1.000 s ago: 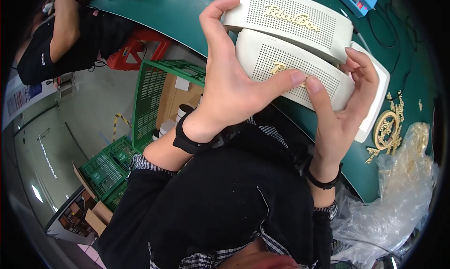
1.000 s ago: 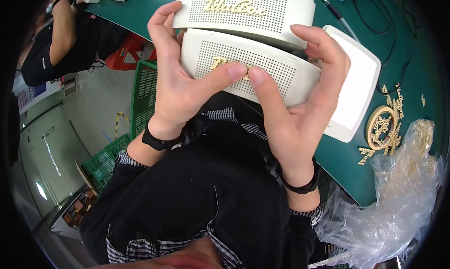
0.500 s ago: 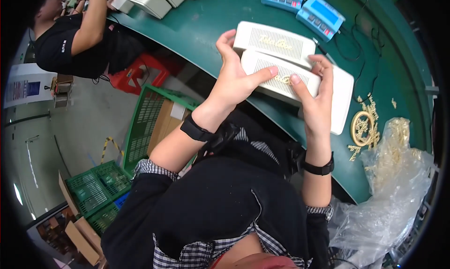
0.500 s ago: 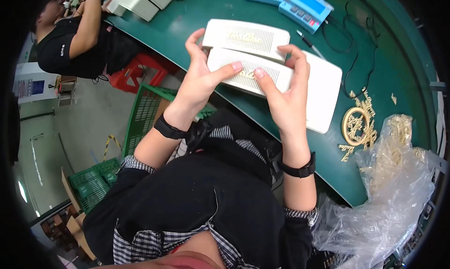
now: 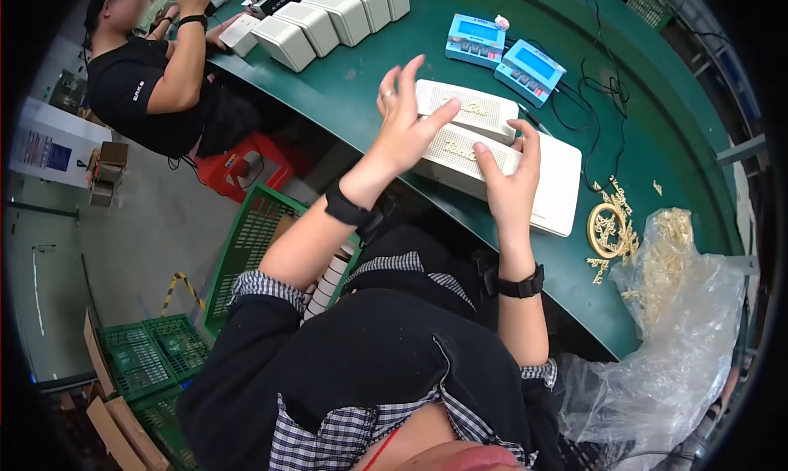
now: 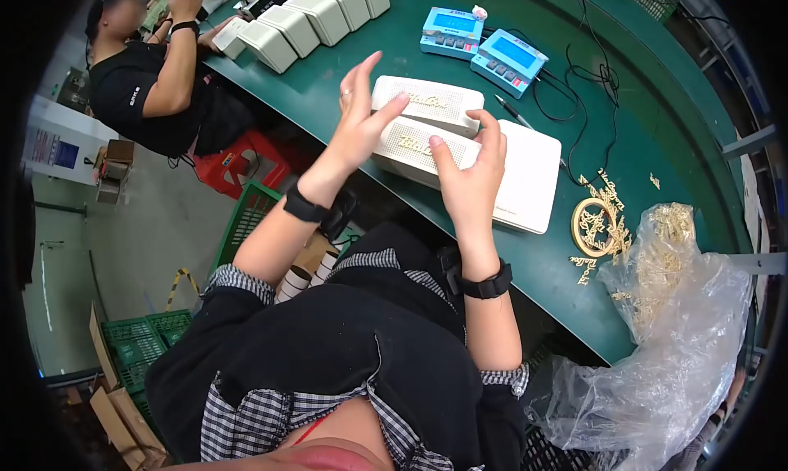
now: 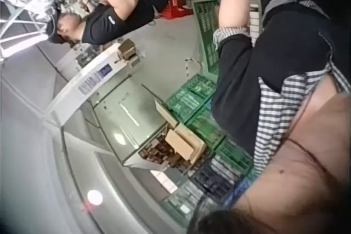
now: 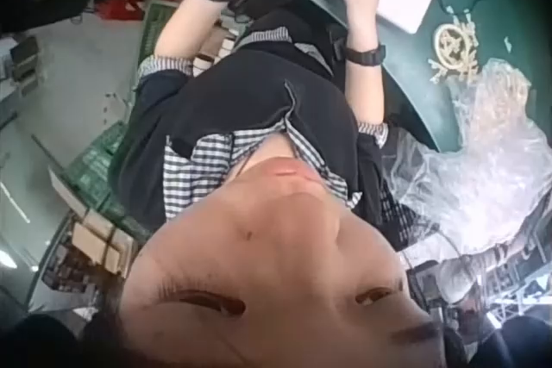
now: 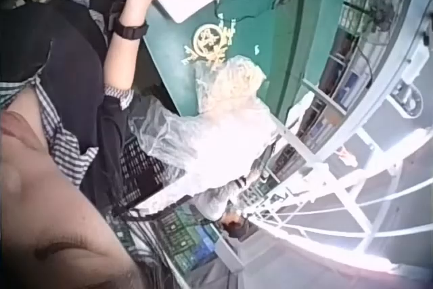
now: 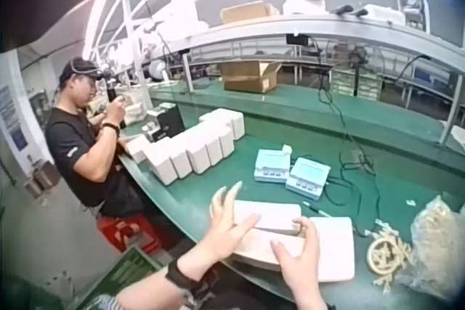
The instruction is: Assembling components and applying labels to electronic device enclosures at a factory workbench.
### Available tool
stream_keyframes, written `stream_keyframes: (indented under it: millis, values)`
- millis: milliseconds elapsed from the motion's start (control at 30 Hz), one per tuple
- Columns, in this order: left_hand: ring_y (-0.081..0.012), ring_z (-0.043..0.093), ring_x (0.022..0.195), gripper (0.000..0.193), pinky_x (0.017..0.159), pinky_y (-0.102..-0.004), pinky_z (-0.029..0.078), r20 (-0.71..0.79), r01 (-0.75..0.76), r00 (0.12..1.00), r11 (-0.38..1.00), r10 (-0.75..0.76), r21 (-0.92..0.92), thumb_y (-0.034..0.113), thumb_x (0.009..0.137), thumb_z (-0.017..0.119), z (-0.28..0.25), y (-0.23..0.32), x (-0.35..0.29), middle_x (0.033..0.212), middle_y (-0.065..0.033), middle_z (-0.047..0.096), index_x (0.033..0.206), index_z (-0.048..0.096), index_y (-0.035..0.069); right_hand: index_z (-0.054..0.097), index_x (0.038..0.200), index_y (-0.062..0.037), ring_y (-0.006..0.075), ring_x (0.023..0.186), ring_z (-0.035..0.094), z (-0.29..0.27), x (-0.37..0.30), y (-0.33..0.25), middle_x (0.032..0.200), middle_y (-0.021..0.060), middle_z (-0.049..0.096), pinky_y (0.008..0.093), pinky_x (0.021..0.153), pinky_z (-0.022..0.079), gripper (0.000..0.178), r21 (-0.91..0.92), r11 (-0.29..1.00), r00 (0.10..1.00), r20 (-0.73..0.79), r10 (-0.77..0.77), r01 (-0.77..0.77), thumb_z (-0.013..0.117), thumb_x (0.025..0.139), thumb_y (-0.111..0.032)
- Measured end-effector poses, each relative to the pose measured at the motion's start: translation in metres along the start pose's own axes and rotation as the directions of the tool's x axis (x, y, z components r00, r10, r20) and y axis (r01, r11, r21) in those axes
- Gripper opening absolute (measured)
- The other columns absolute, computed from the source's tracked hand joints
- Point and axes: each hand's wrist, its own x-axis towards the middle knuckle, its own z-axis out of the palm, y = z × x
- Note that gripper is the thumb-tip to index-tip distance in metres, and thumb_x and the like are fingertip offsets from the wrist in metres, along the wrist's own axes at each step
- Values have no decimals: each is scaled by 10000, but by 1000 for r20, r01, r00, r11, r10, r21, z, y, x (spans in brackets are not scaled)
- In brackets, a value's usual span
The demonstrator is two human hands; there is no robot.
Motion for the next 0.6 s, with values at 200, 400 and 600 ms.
stream_keyframes:
  millis: [200, 400, 600]
  values:
    - [-451, 411, 1252, 1005, 1050, -539, 318, 527, -611, 664, 791, 530, -25, 440, 635, 819, -37, 30, 35, 1393, -299, 360, 1466, 350, 125, 456, 1265, -45, 182, 1037, 434, -8, -1, 0, 1090, 99, 475, 326, 943, 371, 530, -45, 996, 997, 16, -73, 74, 705, 836, -230]
    - [-408, 467, 1187, 1073, 975, -540, 363, 782, -684, 466, 729, 414, 21, 333, 535, 812, -44, 43, 51, 1289, -233, 474, 1482, 335, 170, 358, 1337, -20, 178, 1106, 390, -1, -10, 3, 1154, 103, 420, 356, 1028, 290, 547, 213, 976, 999, -5, -37, 37, 562, 915, -301]
    - [-332, 497, 1112, 941, 945, -528, 368, 600, -818, 445, 574, 665, -29, 326, 590, 784, -72, 0, 29, 1225, -164, 496, 1439, 380, 294, 271, 1408, -17, 229, 1224, 372, 1, -4, 7, 1256, 146, 403, 383, 1086, 256, 667, 605, 782, 985, 27, 170, -151, 575, 889, -305]
